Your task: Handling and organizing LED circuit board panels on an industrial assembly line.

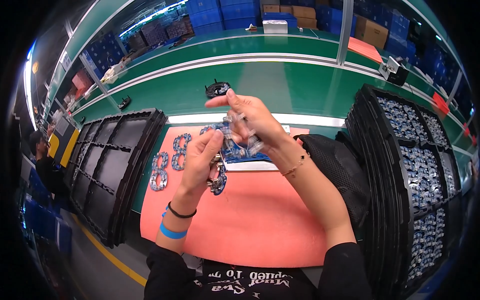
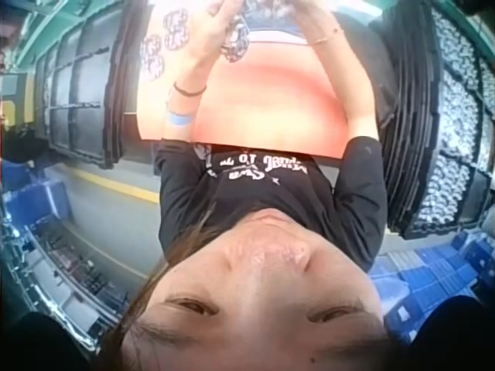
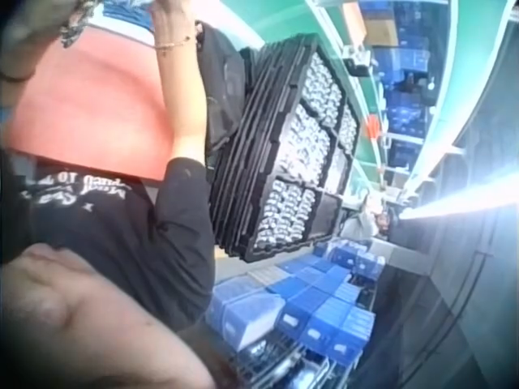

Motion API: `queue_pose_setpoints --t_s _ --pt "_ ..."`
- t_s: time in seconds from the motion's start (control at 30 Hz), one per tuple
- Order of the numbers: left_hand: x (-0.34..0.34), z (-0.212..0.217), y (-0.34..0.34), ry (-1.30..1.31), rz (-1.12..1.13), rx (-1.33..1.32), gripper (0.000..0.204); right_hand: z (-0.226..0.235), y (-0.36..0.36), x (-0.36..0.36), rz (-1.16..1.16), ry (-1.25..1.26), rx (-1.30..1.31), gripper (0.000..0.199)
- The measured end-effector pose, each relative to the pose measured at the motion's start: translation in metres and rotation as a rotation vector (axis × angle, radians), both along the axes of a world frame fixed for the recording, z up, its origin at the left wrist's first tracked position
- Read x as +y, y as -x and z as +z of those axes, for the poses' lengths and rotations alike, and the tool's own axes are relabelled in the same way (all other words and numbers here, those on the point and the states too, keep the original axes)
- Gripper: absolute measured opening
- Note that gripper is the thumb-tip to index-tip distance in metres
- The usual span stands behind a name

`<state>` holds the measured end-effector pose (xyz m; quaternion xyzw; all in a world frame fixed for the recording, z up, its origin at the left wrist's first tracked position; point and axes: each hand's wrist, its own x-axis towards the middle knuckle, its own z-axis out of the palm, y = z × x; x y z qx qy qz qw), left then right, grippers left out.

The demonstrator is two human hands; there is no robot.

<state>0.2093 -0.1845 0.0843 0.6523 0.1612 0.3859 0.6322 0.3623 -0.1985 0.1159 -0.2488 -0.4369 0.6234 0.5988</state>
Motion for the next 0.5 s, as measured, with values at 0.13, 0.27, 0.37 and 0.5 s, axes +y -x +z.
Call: queue_pose_setpoints --t_s 0.13,0.27,0.37,0.5 --pt "0.003 -0.005 0.002 0.201 0.048 -0.125 0.033 -0.012 -0.017 0.015 -0.101 0.182 0.255 0.042" --pt "0.014 -0.018 -0.001 0.329 0.096 -0.080 0.030 -0.026 -0.031 0.037 -0.341 0.420 -0.078 0.039" --pt "0.012 -0.034 -0.012 0.538 0.183 -0.065 0.027 -0.027 -0.032 0.051 -0.344 0.515 -0.220 0.027" --pt "0.009 -0.052 -0.017 0.716 0.178 -0.098 0.031 -0.036 -0.033 0.059 -0.250 0.283 -0.336 0.015"
